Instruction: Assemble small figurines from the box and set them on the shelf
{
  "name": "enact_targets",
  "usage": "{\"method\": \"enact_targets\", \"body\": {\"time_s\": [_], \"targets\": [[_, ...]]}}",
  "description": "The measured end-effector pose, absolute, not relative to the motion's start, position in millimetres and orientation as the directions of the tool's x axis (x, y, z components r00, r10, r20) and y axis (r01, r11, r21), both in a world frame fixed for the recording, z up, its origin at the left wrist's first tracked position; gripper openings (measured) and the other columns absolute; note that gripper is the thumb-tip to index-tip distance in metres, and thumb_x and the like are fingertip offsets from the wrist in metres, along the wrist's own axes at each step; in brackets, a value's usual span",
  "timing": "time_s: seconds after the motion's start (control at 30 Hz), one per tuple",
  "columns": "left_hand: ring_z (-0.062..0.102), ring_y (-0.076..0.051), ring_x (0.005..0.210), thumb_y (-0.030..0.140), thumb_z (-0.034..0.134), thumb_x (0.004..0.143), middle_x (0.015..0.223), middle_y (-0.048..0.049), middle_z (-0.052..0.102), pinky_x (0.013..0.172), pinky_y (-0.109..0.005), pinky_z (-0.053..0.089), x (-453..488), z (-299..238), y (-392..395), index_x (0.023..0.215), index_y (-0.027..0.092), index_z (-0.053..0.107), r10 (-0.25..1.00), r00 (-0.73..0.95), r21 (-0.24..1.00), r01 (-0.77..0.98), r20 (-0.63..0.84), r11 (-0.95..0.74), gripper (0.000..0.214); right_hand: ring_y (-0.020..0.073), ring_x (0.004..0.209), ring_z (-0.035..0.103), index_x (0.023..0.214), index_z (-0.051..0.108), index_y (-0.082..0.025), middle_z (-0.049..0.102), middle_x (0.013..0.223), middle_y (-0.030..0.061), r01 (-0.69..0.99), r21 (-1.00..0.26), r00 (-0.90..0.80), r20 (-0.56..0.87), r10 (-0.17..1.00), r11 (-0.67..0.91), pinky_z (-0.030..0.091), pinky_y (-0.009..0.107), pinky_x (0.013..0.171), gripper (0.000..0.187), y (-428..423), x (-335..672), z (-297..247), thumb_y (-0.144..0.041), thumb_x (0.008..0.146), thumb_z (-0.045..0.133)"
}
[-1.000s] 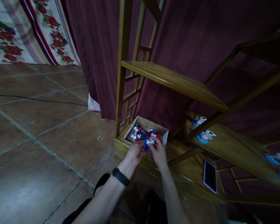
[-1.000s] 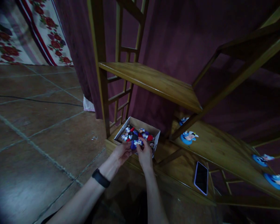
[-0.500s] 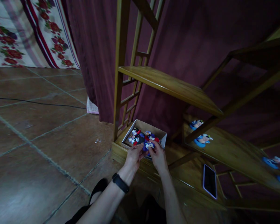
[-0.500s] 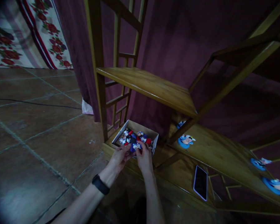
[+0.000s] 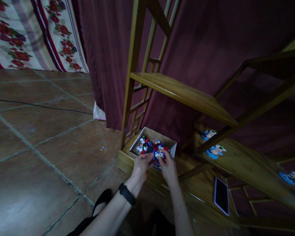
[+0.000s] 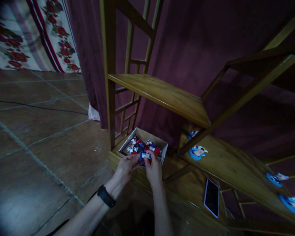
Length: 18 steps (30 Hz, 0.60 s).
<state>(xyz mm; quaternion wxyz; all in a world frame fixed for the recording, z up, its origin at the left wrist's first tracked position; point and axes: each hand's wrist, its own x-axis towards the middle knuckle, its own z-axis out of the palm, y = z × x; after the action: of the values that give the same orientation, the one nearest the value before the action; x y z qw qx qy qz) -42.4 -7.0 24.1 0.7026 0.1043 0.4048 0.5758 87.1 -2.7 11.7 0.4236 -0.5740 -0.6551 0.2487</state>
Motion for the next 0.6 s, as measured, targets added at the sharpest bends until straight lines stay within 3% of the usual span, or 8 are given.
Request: {"method": "enact_targets", "body": {"time_s": [0.3,0.6], "targets": [[0.062,-0.015,0.057,0.011,0.078,0.056,0.063,-0.0076,0.067,0.064,-0.029,0.054,-46,23,-12,0.066,0.007,0.068,0.886,-0.023,0.598,-0.745,-0.464,0.294,0.015,0.0207,0.100,0.057,0.109,0.058,-0.028,0.062,0.107,0.0047,0.656,-0.703,-0.043,0.328,0.944,0.275,0.044,0.034,0.087,0.031,-6,79,19,-0.024,0.080,0.048],[0.059,-0.013,0.052,0.011,0.080,0.051,0.059,-0.0042,0.067,0.059,-0.027,0.051,-46,19,-12,0.069,0.009,0.070,0.915,-0.130,0.726,-0.655,-0.381,0.209,0.020,0.0202,0.089,0.061,0.105,0.060,-0.026,0.067,0.099,0.0030,0.399,-0.895,0.086,0.252,0.964,0.199,0.049,0.033,0.079,0.030,0,77,7,-0.032,0.075,0.056]]}}
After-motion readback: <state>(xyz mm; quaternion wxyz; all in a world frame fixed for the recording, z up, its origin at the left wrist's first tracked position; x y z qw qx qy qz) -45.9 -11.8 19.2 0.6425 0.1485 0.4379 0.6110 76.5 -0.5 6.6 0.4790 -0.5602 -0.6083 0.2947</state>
